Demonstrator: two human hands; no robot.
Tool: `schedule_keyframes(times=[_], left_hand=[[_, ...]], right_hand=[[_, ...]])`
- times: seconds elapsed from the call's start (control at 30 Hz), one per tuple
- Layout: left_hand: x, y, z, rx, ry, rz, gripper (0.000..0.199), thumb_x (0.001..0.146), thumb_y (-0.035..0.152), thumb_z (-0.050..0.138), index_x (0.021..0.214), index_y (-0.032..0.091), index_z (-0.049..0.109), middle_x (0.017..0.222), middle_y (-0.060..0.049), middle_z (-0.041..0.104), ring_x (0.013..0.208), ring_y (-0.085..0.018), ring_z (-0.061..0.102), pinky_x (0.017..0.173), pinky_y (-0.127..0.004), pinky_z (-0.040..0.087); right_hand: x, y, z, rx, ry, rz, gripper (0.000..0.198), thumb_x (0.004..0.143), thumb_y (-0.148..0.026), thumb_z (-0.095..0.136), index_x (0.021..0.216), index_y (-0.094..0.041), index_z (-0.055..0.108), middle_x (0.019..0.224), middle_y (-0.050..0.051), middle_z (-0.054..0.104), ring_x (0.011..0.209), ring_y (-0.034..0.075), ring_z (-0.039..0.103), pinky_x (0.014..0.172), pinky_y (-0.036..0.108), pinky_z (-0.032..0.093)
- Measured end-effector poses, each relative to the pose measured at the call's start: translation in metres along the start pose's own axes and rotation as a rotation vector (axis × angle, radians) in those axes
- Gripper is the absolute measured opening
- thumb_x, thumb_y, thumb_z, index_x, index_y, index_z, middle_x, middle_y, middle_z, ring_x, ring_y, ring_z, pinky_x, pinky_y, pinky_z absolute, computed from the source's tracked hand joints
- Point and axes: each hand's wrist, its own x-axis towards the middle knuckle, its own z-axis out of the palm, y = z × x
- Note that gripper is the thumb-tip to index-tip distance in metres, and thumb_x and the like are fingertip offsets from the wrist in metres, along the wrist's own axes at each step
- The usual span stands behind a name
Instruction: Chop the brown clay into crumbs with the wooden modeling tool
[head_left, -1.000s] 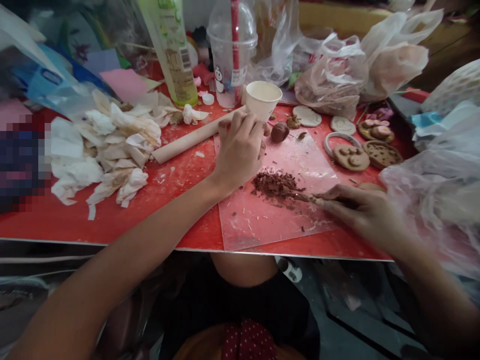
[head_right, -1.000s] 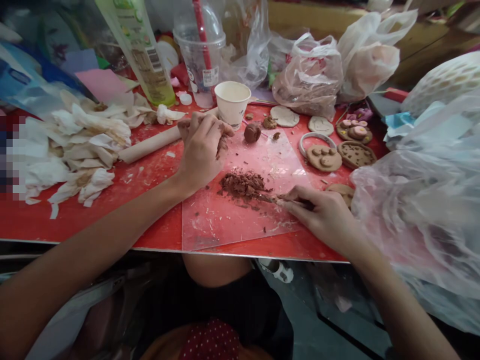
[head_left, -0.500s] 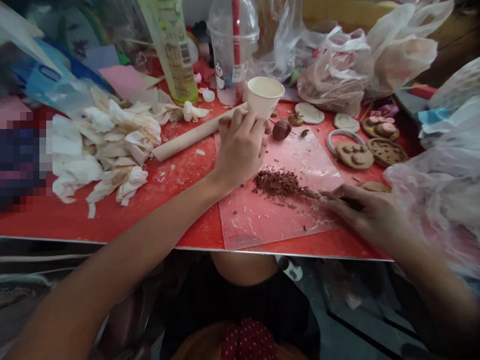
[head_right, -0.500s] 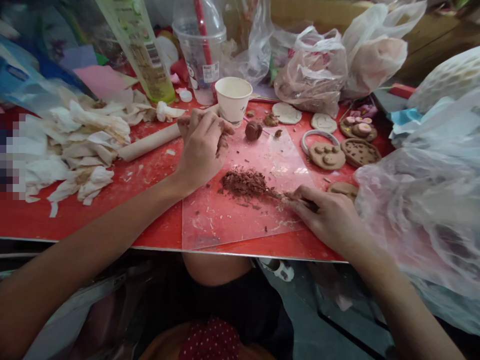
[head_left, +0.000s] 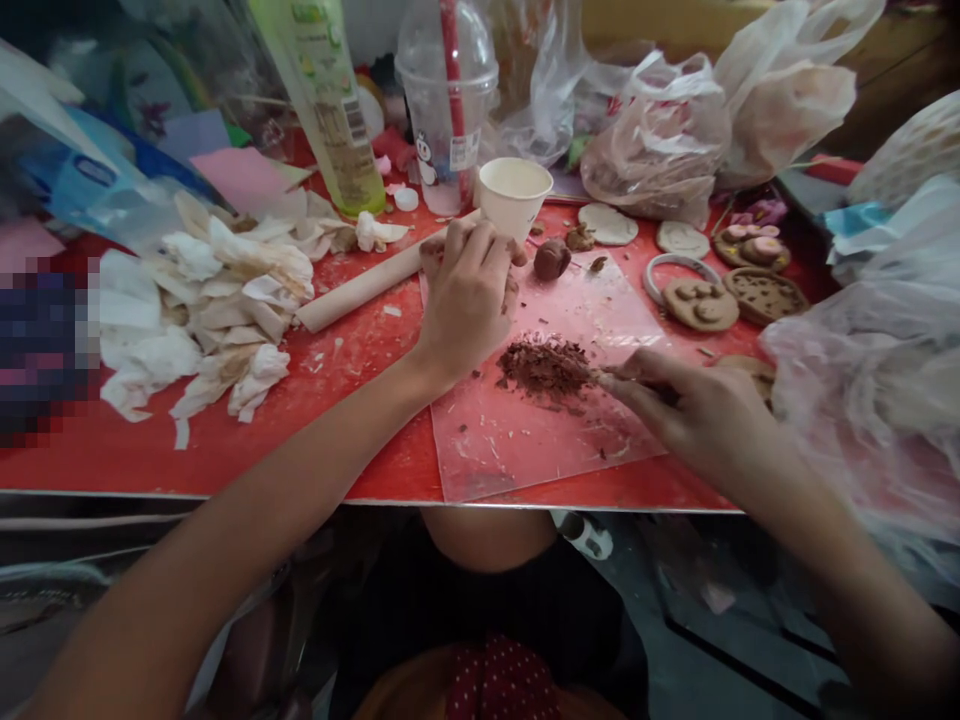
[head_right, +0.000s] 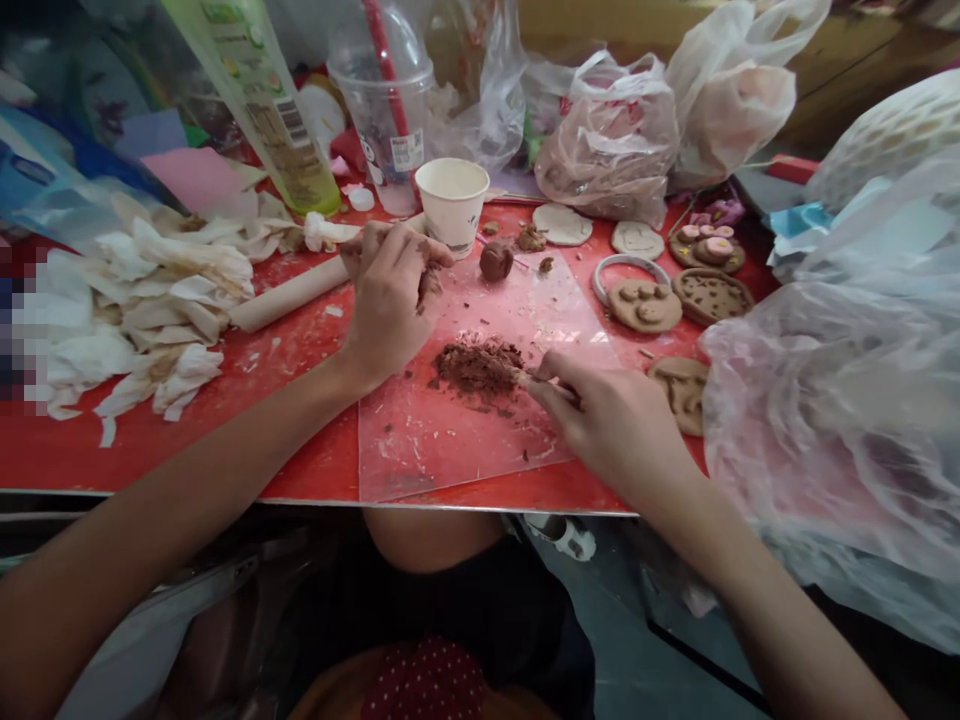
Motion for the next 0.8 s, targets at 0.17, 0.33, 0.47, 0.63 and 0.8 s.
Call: schedule_keyframes(times=[0.17, 0.33, 0.47, 0.63, 0.8], left_hand=[[0.0, 0.001, -0.002, -0.036, -0.051, -0.024, 0.015, 0.093, 0.016, 0.041, 0.096, 0.024, 0.053, 0.107, -0.006, 0.061, 0.118, -0.027, 0.043, 0.099, -0.05, 0.031], [-0.001, 0.004, -0.004, -0.008, -0.049, -0.034, 0.015, 0.093, 0.015, 0.043, 0.097, 0.024, 0.055, 0.109, -0.005, 0.06, 0.123, -0.028, 0.043, 0.101, -0.047, 0.032], [-0.001, 0.003, -0.003, 0.023, -0.028, -0.019, 0.015, 0.089, 0.012, 0.047, 0.095, 0.023, 0.055, 0.106, -0.005, 0.061, 0.12, -0.028, 0.046, 0.098, -0.048, 0.034], [0.0, 0.0, 0.0, 0.025, -0.012, -0.013, 0.014, 0.091, 0.013, 0.045, 0.094, 0.024, 0.054, 0.105, -0.005, 0.061, 0.116, -0.026, 0.046, 0.096, -0.048, 0.036], [0.0, 0.002, -0.004, 0.02, -0.053, -0.038, 0.015, 0.091, 0.013, 0.044, 0.095, 0.023, 0.055, 0.106, -0.005, 0.06, 0.118, -0.027, 0.046, 0.099, -0.048, 0.036]], right_hand=[[-0.025, 0.006, -0.004, -0.14, -0.013, -0.015, 0.042, 0.091, -0.053, 0.041, 0.077, -0.019, 0.061, 0.054, 0.004, 0.059, 0.043, 0.016, 0.052, 0.045, 0.026, 0.028], [-0.03, 0.0, -0.011, -0.048, 0.006, 0.015, 0.043, 0.091, -0.054, 0.042, 0.077, -0.019, 0.062, 0.059, 0.004, 0.064, 0.043, 0.014, 0.053, 0.045, 0.025, 0.033], [-0.018, -0.012, 0.001, 0.021, 0.063, 0.001, 0.032, 0.091, -0.044, 0.048, 0.077, -0.018, 0.059, 0.062, 0.004, 0.066, 0.047, 0.014, 0.057, 0.046, 0.024, 0.034], [-0.017, -0.013, 0.014, -0.222, 0.041, -0.066, 0.03, 0.092, -0.04, 0.043, 0.083, -0.018, 0.061, 0.055, 0.005, 0.064, 0.046, 0.02, 0.06, 0.043, 0.026, 0.026], [-0.032, -0.008, 0.001, -0.295, 0.015, -0.084, 0.034, 0.093, -0.042, 0.041, 0.081, -0.018, 0.062, 0.052, 0.005, 0.064, 0.04, 0.019, 0.056, 0.04, 0.026, 0.022]])
